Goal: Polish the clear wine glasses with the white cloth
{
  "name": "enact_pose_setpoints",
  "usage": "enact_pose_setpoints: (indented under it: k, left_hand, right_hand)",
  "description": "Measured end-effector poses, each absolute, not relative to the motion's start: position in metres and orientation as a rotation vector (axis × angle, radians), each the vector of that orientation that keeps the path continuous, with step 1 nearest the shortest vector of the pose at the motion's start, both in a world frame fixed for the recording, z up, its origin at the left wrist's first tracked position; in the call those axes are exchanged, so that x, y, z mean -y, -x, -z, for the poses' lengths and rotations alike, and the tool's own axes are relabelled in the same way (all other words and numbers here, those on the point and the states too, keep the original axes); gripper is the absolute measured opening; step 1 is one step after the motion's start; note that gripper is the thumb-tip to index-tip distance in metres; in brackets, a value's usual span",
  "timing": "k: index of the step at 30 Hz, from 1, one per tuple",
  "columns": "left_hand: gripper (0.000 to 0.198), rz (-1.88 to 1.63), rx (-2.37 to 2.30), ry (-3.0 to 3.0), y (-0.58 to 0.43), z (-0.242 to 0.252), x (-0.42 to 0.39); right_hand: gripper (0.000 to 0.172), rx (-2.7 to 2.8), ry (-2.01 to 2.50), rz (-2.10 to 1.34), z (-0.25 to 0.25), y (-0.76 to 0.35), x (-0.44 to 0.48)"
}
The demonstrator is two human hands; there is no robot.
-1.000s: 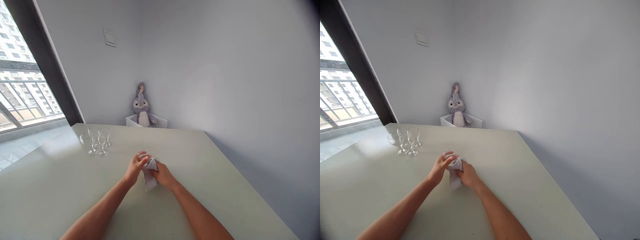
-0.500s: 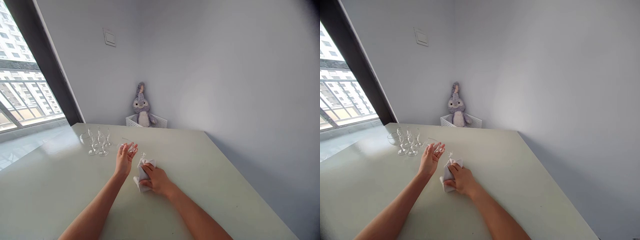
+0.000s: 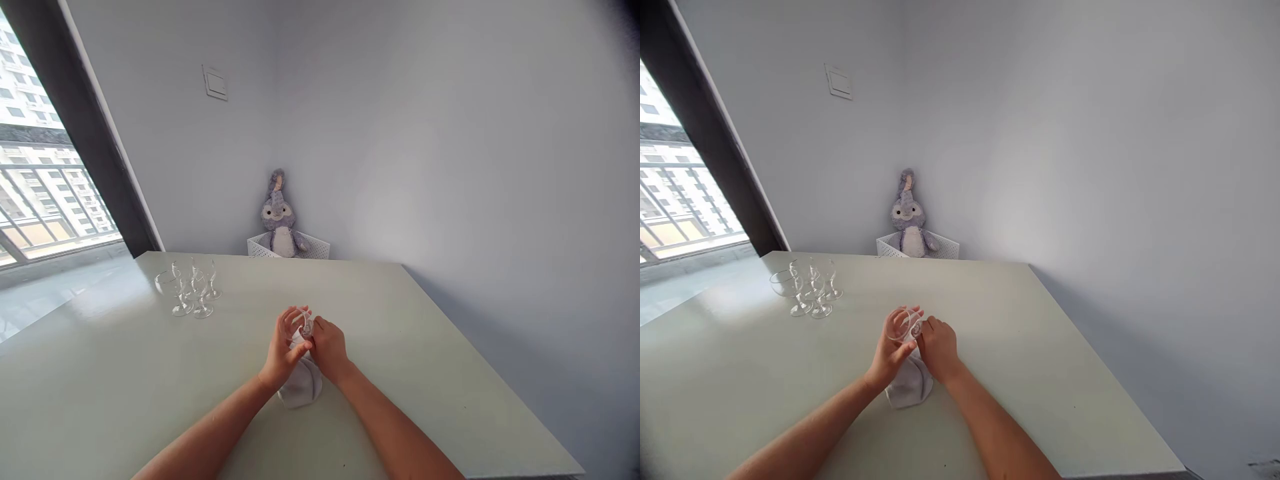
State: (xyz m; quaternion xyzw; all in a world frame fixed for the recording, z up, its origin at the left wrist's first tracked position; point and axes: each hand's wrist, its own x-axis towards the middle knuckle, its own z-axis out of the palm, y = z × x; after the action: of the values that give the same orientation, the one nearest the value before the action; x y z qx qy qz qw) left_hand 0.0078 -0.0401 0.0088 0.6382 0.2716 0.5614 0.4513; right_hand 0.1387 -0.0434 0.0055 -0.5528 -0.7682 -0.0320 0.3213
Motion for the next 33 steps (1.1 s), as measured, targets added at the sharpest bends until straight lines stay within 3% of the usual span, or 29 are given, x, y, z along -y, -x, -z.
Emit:
enact_pose_setpoints:
  k: [4,8,17,25,27,30,33]
  left_hand:
    - [0.082,-1.066,-1.017,-1.971,-0.006,0.004,0.036]
    - [0.067,-0.721,-1.234,-2.176,-0.002,0.017,0.025]
    - [0.055,-0.811,-1.257,-2.14,0.001,0.019,0.019]
    - [0.037,-1.349,-1.366,-1.954,0.01,0.018,0.004]
    - [0.033,-1.555,-1.489,-1.757,0.022,0.014,-0.006]
    - [0.038,-1.901,-1.738,-1.311,0.051,0.006,-0.023]
    - [0.053,-2.174,-1.984,-0.751,0.092,0.001,-0.042]
  right_hand:
    - [0.027,1.775,1.697,-0.11,-0.004,-0.178,0.013]
    - [0.028,1.445,2.094,-0.192,-0.003,-0.244,-0.026]
    - [0.031,1.142,2.367,-0.241,0.014,-0.334,-0.059]
    - [0.027,1.011,2.327,-0.263,0.021,-0.357,-0.063]
    - [0.034,0.949,2.286,-0.25,0.022,-0.356,-0.053]
    - [0.048,0.815,2.213,-0.213,0.024,-0.352,-0.032]
    - [0.043,0.714,2.112,-0.153,0.026,-0.344,-0.013]
